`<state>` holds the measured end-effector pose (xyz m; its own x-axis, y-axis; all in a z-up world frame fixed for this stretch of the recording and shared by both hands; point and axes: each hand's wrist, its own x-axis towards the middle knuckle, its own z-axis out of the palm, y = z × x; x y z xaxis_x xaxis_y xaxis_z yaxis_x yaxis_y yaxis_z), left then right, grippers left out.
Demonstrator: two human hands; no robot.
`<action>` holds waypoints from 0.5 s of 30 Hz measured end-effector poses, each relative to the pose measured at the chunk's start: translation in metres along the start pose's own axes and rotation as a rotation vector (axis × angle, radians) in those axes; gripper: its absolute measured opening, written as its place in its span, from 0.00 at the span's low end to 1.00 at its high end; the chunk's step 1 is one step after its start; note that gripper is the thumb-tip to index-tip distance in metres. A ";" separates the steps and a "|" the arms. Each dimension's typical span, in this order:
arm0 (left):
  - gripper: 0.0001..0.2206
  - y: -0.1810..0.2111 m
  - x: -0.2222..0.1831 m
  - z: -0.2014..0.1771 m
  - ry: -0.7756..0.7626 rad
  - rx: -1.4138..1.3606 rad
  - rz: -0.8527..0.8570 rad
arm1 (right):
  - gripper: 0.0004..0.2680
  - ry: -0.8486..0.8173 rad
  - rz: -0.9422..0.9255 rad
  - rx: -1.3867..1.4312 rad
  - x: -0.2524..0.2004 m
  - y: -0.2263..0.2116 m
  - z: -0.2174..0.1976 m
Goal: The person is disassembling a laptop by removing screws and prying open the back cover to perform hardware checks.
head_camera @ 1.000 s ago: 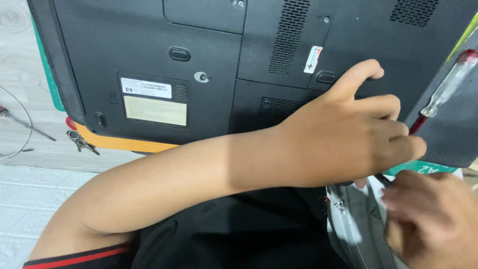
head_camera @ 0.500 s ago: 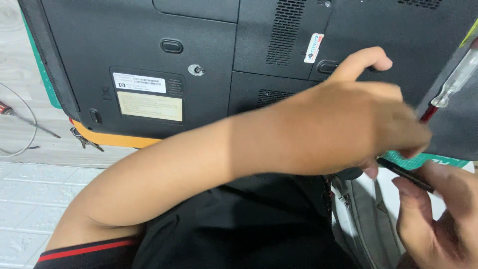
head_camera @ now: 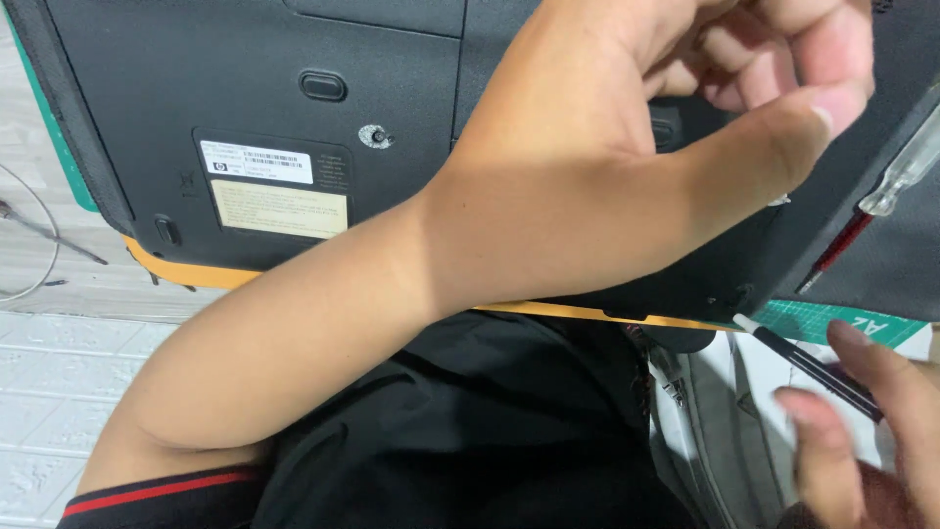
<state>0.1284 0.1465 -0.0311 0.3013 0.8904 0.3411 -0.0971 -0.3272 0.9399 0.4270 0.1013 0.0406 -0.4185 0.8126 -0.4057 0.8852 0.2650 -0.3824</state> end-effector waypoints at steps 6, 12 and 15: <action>0.18 -0.002 -0.005 0.002 0.014 0.041 0.022 | 0.16 -0.279 -0.274 -0.014 0.032 0.007 -0.013; 0.16 -0.002 -0.007 0.006 0.025 0.081 0.048 | 0.05 -0.145 -0.867 -0.321 0.034 0.025 -0.015; 0.16 0.003 -0.006 0.007 0.029 0.109 0.065 | 0.02 -0.080 -0.962 -0.275 0.040 0.027 -0.011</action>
<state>0.1331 0.1384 -0.0305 0.2701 0.8745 0.4030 -0.0111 -0.4157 0.9095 0.4361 0.1462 0.0230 -0.9843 0.1550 -0.0838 0.1753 0.9099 -0.3760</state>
